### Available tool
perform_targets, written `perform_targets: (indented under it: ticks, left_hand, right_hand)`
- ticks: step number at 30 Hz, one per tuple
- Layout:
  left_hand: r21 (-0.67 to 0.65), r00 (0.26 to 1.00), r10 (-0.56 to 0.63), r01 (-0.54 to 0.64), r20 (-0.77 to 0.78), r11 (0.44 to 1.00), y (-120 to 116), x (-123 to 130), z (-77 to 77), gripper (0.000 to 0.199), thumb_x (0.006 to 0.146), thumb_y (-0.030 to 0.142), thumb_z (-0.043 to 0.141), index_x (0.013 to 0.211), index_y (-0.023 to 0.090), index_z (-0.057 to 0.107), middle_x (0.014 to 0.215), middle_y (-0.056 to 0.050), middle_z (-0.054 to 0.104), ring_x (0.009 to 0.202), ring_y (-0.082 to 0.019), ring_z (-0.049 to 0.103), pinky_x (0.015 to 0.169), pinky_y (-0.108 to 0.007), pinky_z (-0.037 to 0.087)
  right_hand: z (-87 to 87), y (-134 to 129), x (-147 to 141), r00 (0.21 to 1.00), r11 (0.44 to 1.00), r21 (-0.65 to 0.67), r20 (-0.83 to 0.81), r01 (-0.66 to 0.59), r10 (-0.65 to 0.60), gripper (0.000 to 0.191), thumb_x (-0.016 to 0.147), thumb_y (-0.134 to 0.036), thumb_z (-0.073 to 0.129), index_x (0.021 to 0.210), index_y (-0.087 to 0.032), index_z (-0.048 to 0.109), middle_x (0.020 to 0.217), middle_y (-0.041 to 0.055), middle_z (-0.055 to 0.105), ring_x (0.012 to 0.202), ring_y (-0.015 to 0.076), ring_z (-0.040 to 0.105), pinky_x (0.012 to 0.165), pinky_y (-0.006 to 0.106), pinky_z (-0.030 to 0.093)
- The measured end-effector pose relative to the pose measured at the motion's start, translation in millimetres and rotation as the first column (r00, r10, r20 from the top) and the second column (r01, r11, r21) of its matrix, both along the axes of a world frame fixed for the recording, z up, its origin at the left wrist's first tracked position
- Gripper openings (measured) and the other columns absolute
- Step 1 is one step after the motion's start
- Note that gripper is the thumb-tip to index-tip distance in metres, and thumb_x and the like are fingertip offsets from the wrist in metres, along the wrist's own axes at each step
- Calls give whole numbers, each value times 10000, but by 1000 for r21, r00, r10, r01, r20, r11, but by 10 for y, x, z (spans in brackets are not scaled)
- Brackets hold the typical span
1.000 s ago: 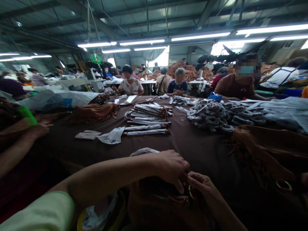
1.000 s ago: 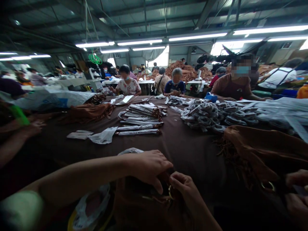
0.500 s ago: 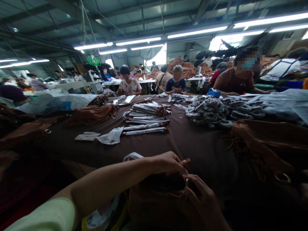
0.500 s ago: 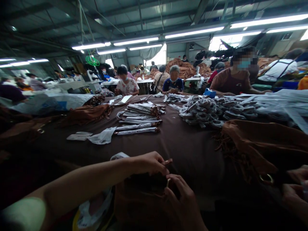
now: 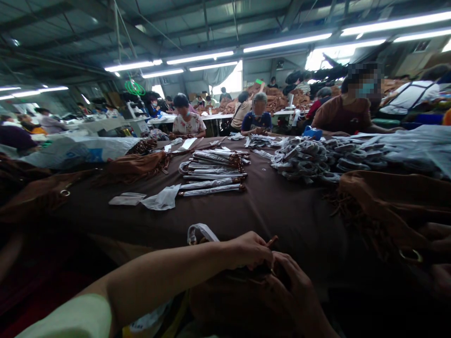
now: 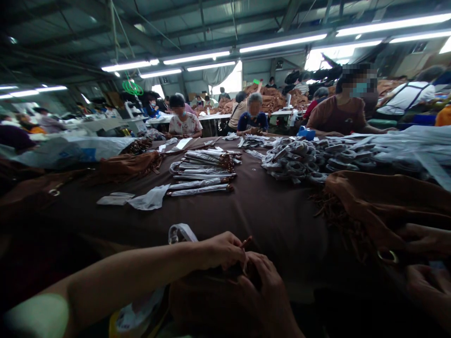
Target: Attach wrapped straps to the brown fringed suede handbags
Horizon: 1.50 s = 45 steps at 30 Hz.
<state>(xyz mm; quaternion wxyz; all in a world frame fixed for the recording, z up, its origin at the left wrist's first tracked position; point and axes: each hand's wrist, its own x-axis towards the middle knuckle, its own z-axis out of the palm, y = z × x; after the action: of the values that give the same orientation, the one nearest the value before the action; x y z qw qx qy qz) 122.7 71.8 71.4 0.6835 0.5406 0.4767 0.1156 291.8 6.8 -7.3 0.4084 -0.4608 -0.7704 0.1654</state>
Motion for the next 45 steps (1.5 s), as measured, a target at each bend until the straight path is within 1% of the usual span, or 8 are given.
perform_targets:
  ticks: [3,10,14,19,31,35,39,45]
  left_hand:
    - [-21,999,-4,5,33,1000,-18,-9,-34,187,596,322,651,591,143,598,442,66,418,409,-58,360,408,-201,291]
    - [-123,991,-32,48,130,991,-47,-85,-59,167,606,295,651,584,146,578,432,71,390,383,-48,319,398,-194,255]
    - [-118,989,-12,29,148,993,-62,-100,-63,194,635,327,649,616,140,604,437,67,399,384,-49,330,403,-193,272]
    - [-155,991,35,-14,131,988,-74,-37,-106,239,632,333,653,551,148,526,435,66,401,363,-43,312,381,-194,227]
    - [-273,986,70,-28,149,962,-52,-29,-139,194,659,286,627,567,124,572,410,59,375,339,-48,308,373,-194,228]
    - [-239,979,79,-33,188,970,-77,-45,-154,201,641,292,644,563,133,550,413,70,362,348,-40,284,383,-192,205]
    - [-176,980,54,-20,191,984,-106,-54,-180,227,638,339,653,587,135,567,418,75,361,367,-42,288,398,-198,218]
    - [-70,977,74,-61,200,996,-141,-48,-213,308,606,414,707,628,126,599,457,76,393,397,-36,312,427,-204,237]
  right_hand:
    - [17,-15,37,999,997,-68,17,-36,37,247,885,-295,539,1123,-242,575,1102,65,651,1012,210,632,849,314,536]
    - [30,-36,10,1000,1000,-25,-5,-8,8,194,871,-333,581,1042,-251,619,1030,62,666,977,228,628,824,341,539]
    - [30,-37,-18,1000,998,-60,-8,-3,3,201,886,-313,551,1072,-255,601,1055,63,654,1002,231,615,846,354,524]
    - [71,-69,-21,990,972,-197,-84,-129,115,227,918,-258,483,1141,-242,525,1159,71,593,1074,199,582,897,303,491]
    - [156,-93,-14,962,926,-290,-196,-244,192,305,944,-259,396,1227,-239,507,1205,79,576,1084,202,572,922,295,466]
    - [189,-106,-31,960,928,-286,-209,-240,184,339,907,-238,396,1224,-230,517,1185,78,588,1074,213,574,912,312,474]
    - [186,-115,-46,975,946,-281,-191,-163,111,297,884,-271,458,1164,-222,545,1158,85,610,1072,232,582,902,322,483]
    - [77,-103,-18,995,971,-229,-94,-63,42,275,887,-332,533,1144,-240,559,1164,77,615,1063,221,598,899,319,490]
